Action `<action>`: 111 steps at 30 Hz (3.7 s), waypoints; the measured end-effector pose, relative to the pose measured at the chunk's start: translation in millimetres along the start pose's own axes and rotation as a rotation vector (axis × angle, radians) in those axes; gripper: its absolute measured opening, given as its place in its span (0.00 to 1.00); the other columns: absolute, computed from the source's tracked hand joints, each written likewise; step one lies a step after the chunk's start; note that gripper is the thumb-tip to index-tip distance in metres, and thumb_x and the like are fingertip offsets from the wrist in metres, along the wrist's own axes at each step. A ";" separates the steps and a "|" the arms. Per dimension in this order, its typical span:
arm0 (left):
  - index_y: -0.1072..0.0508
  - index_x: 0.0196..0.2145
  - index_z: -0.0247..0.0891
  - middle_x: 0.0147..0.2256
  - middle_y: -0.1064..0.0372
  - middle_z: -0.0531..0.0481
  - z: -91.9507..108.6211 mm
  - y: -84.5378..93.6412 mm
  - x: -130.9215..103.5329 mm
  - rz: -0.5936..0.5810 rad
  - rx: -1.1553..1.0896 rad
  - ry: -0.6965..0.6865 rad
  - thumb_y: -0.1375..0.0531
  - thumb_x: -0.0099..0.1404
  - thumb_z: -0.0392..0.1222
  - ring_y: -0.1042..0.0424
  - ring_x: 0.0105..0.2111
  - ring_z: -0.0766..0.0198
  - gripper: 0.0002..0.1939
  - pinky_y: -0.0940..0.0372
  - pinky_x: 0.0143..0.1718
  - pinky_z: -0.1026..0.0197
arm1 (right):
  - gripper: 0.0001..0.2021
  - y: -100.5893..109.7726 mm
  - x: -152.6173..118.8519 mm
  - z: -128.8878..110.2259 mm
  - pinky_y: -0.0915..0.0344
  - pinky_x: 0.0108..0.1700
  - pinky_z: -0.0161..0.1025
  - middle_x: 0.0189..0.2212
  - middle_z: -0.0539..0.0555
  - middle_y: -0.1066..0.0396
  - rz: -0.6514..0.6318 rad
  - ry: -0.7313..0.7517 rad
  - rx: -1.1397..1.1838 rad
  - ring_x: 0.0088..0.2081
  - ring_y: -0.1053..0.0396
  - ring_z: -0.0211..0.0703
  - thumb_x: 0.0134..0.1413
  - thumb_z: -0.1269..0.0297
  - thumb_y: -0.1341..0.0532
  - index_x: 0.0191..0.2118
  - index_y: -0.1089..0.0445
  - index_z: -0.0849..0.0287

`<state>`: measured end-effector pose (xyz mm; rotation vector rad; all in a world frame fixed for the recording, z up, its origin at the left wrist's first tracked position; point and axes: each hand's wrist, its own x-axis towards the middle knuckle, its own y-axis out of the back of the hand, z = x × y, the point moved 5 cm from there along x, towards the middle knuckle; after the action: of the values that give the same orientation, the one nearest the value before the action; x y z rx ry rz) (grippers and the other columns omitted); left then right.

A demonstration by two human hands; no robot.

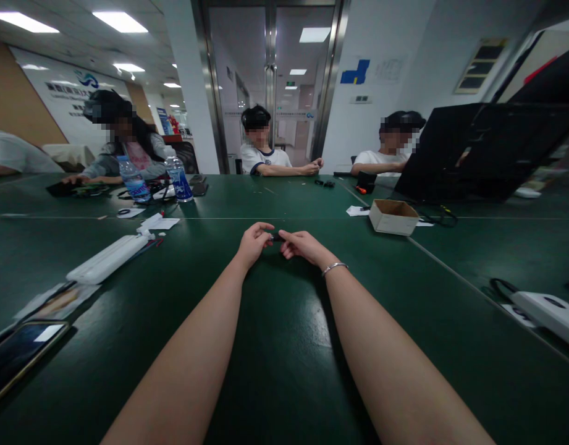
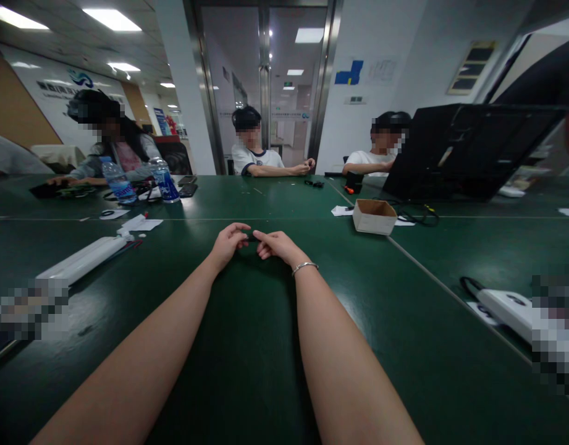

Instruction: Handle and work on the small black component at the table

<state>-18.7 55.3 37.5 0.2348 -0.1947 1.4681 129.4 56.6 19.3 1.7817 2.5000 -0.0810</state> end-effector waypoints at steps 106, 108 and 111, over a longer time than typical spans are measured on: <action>0.28 0.33 0.34 0.29 0.27 0.48 -22.3 -13.2 5.4 -0.020 0.181 -0.029 0.39 0.60 0.34 0.27 0.30 0.63 0.01 0.32 0.37 0.59 | 0.03 3.4 -1.4 -2.8 0.30 0.18 0.30 0.19 0.45 0.36 0.098 0.047 0.096 0.16 0.37 0.33 0.61 0.68 0.41 0.38 0.37 0.59; 0.28 0.32 0.34 0.28 0.27 0.48 -21.8 -13.2 5.7 -0.021 0.162 -0.021 0.37 0.59 0.35 0.27 0.30 0.63 0.03 0.32 0.36 0.60 | 0.04 3.3 -1.7 -3.9 0.32 0.16 0.29 0.17 0.42 0.39 0.113 0.068 0.081 0.14 0.39 0.31 0.59 0.71 0.42 0.38 0.38 0.57; 0.28 0.33 0.34 0.28 0.27 0.48 -22.1 -11.0 6.9 -0.010 0.143 -0.009 0.36 0.58 0.37 0.27 0.29 0.63 0.05 0.33 0.36 0.60 | 0.13 3.1 -4.1 -7.3 0.28 0.20 0.31 0.22 0.39 0.39 0.123 0.134 0.120 0.14 0.40 0.28 0.51 0.76 0.38 0.40 0.39 0.55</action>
<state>-7.4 66.9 17.7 0.3575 -0.0957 1.4724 133.4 54.4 26.9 2.0490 2.5161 -0.1104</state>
